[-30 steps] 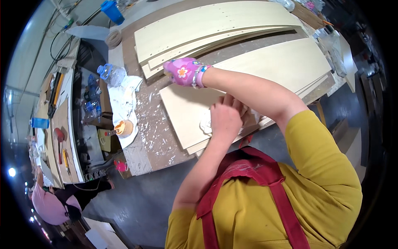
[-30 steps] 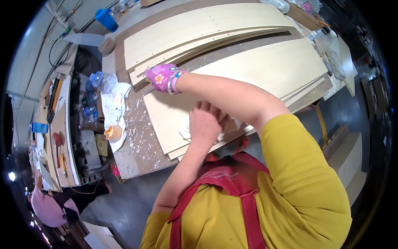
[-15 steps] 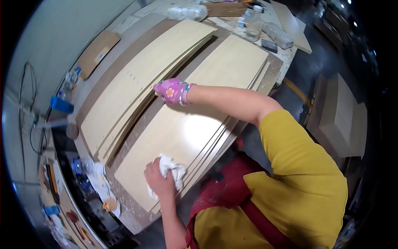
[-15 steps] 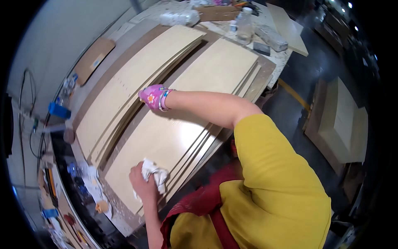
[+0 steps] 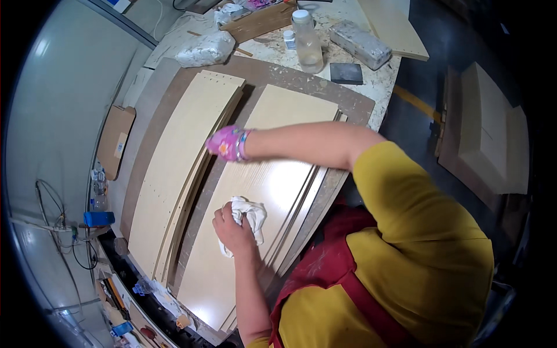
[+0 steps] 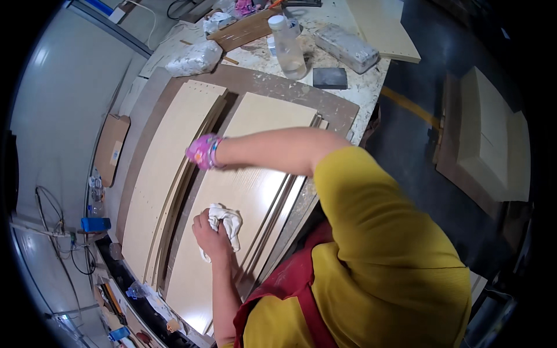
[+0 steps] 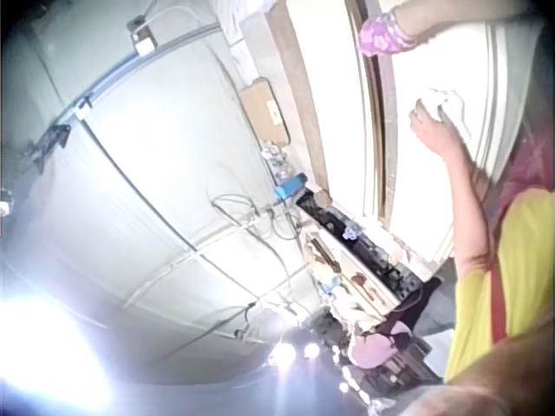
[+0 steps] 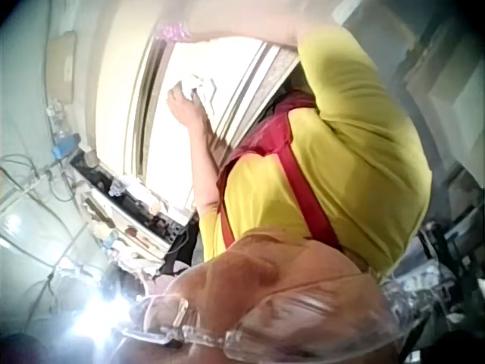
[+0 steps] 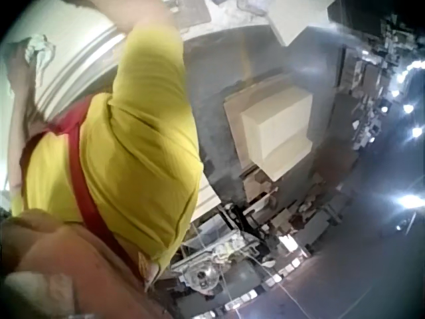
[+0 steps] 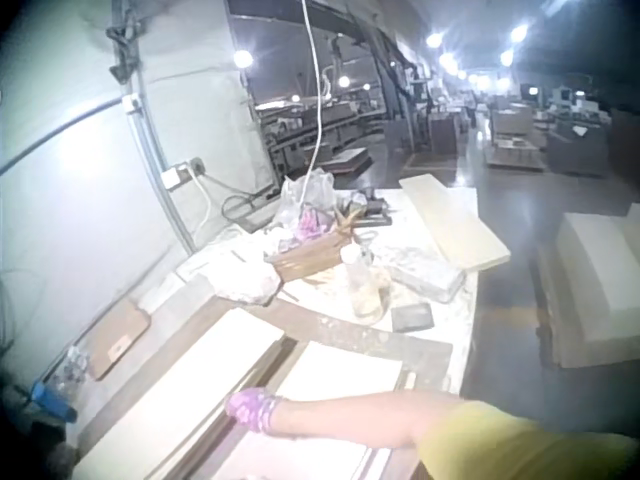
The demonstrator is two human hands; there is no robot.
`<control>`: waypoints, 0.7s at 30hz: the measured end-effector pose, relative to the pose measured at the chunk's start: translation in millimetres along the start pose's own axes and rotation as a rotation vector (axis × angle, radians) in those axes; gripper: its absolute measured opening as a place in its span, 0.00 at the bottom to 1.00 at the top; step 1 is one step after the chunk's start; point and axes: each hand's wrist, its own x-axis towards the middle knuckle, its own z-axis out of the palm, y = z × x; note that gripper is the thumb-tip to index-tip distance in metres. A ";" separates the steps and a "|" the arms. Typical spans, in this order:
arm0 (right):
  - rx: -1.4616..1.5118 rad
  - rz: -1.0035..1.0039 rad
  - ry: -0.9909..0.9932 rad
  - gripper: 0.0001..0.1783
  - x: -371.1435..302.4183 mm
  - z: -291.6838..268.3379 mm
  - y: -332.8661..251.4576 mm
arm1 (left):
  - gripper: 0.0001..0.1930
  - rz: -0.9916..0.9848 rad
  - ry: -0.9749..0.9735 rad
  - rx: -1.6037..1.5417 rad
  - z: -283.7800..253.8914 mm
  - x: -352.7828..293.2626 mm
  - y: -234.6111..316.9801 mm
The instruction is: The person wipes and sands several light-colored wooden panels on a workbench. They use a white cloth to wipe the surfaces and a small sanding block to smooth the edges, occasionally dipping the block into a container. The person also uses scissors to trim the sanding block.
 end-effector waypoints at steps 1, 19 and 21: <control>0.004 0.021 -0.009 0.10 -3.5 -14.6 16.8 | 0.20 -0.009 0.009 0.001 0.8 -0.3 0.4; 1.009 0.441 0.611 0.16 -103.1 -118.3 171.7 | 0.16 -0.312 -0.064 -0.654 9.6 50.0 -15.2; 1.525 0.387 0.646 0.15 -127.3 -100.2 161.0 | 0.18 -0.271 0.012 -0.740 16.2 101.0 26.9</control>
